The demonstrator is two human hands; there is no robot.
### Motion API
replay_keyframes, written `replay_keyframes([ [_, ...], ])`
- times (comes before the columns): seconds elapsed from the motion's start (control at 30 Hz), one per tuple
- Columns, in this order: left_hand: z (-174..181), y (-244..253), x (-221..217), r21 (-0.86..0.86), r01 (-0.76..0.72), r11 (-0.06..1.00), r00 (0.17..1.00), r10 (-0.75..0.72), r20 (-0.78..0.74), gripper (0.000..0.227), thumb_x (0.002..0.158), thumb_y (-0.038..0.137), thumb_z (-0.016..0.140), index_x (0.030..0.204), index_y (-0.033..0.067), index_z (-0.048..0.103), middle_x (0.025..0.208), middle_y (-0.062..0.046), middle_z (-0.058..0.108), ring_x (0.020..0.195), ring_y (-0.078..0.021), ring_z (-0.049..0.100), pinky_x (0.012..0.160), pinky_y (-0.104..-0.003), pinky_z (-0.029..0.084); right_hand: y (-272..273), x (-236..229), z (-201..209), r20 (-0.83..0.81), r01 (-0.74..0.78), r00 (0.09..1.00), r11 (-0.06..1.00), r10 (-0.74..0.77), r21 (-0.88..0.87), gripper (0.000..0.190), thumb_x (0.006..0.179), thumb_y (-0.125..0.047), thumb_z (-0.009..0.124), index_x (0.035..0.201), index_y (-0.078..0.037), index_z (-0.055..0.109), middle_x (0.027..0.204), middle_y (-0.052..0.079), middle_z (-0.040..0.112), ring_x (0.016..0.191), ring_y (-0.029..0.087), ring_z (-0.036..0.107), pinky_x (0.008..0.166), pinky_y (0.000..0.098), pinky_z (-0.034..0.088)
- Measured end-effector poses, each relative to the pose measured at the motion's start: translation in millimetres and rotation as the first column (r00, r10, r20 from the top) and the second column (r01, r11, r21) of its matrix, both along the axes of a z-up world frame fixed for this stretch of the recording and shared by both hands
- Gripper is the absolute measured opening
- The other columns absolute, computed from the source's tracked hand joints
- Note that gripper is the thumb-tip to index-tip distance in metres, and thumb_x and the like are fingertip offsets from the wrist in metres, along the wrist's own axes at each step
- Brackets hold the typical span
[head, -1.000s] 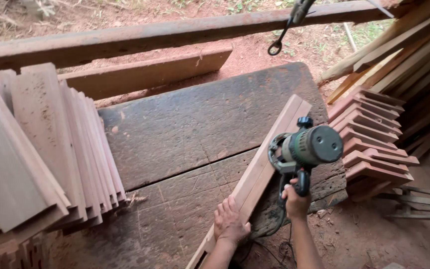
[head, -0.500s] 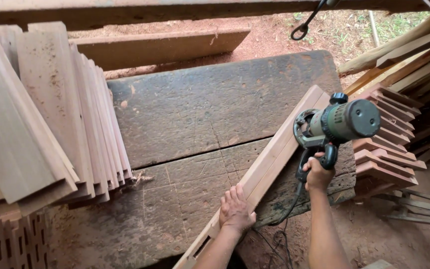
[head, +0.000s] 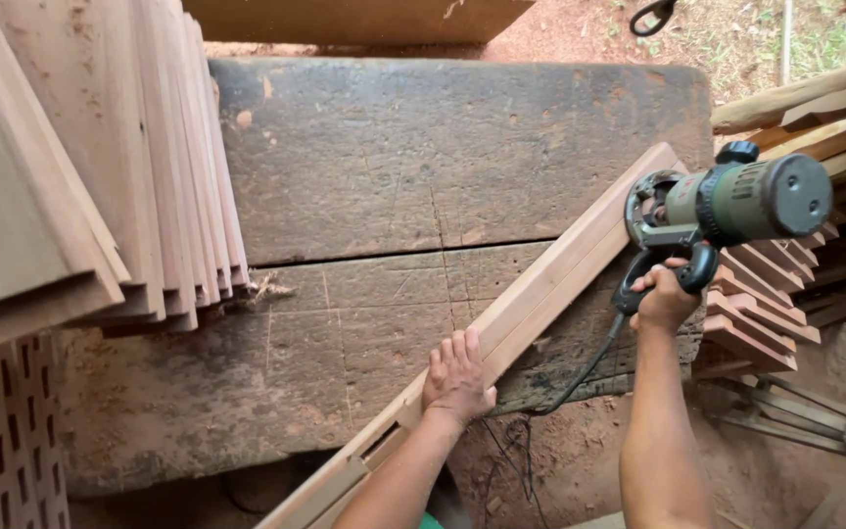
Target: Using a wood router and a square ruler to mark and shape wooden planks for furniture production.
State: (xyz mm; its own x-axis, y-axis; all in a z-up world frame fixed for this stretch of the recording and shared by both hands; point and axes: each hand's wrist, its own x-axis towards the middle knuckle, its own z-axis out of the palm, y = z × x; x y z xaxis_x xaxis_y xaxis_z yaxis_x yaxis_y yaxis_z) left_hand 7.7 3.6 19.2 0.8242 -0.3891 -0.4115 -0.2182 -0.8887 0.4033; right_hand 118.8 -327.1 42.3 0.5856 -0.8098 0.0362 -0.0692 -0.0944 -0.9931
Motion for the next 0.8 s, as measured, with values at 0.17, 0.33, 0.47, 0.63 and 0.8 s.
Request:
replay_keyframes([
  [0.17,-6.7,-2.8,-5.1,0.008,-0.008,1.000,1.000,0.008,0.025,0.120,0.062,0.061,0.077,0.151,-0.0036,0.028,0.133,-0.019,0.045,0.110,-0.0302,0.047,0.087,-0.044,0.039,-20.0,10.1,-4.8,-0.016,-0.014,1.000,1.000,0.014,0.014,0.035,0.072,0.003,0.058,0.104,-0.011,0.060,0.052,0.007,0.044,0.041,0.020,0.055,0.046,0.0330,0.049],
  [0.33,-6.2,1.5,-5.0,0.010,-0.029,1.000,0.972,0.026,0.235,0.118,0.062,0.066,0.079,0.143,-0.0089,0.037,0.120,-0.018,0.048,0.097,-0.0275,0.047,0.079,-0.038,0.040,-15.7,25.9,26.6,-0.114,-0.046,0.991,0.985,0.066,0.168,0.021,0.088,-0.002,0.050,0.105,-0.013,0.054,0.072,0.000,0.054,0.054,0.011,0.049,0.052,0.0232,0.045],
  [0.47,-5.9,3.1,-1.0,0.035,0.012,0.999,0.982,-0.019,0.190,0.113,0.068,0.067,0.077,0.142,-0.0087,0.036,0.114,-0.016,0.048,0.091,-0.0250,0.048,0.073,-0.037,0.041,-15.6,37.3,33.3,-0.109,-0.034,0.993,0.983,0.054,0.182,0.021,0.088,-0.001,0.050,0.104,-0.014,0.053,0.071,-0.001,0.053,0.053,0.009,0.048,0.050,0.0217,0.044],
  [0.63,-7.0,3.0,0.3,0.009,0.007,1.000,0.986,-0.009,0.169,0.113,0.068,0.065,0.078,0.142,-0.0085,0.036,0.112,-0.015,0.048,0.087,-0.0240,0.047,0.072,-0.037,0.040,-22.1,48.6,35.3,-0.135,-0.009,0.990,0.991,0.027,0.133,0.020,0.087,-0.002,0.050,0.104,-0.013,0.055,0.070,-0.001,0.053,0.052,0.010,0.049,0.051,0.0208,0.042],
  [0.8,-11.3,1.9,-0.4,0.039,0.010,0.999,0.979,-0.018,0.205,0.114,0.067,0.069,0.078,0.141,-0.0080,0.038,0.111,-0.014,0.049,0.087,-0.0230,0.048,0.071,-0.035,0.041,-33.8,54.7,32.6,-0.109,-0.032,0.993,0.989,0.049,0.146,0.020,0.088,-0.002,0.050,0.104,-0.014,0.053,0.070,-0.001,0.052,0.052,0.010,0.048,0.050,0.0223,0.043],
])
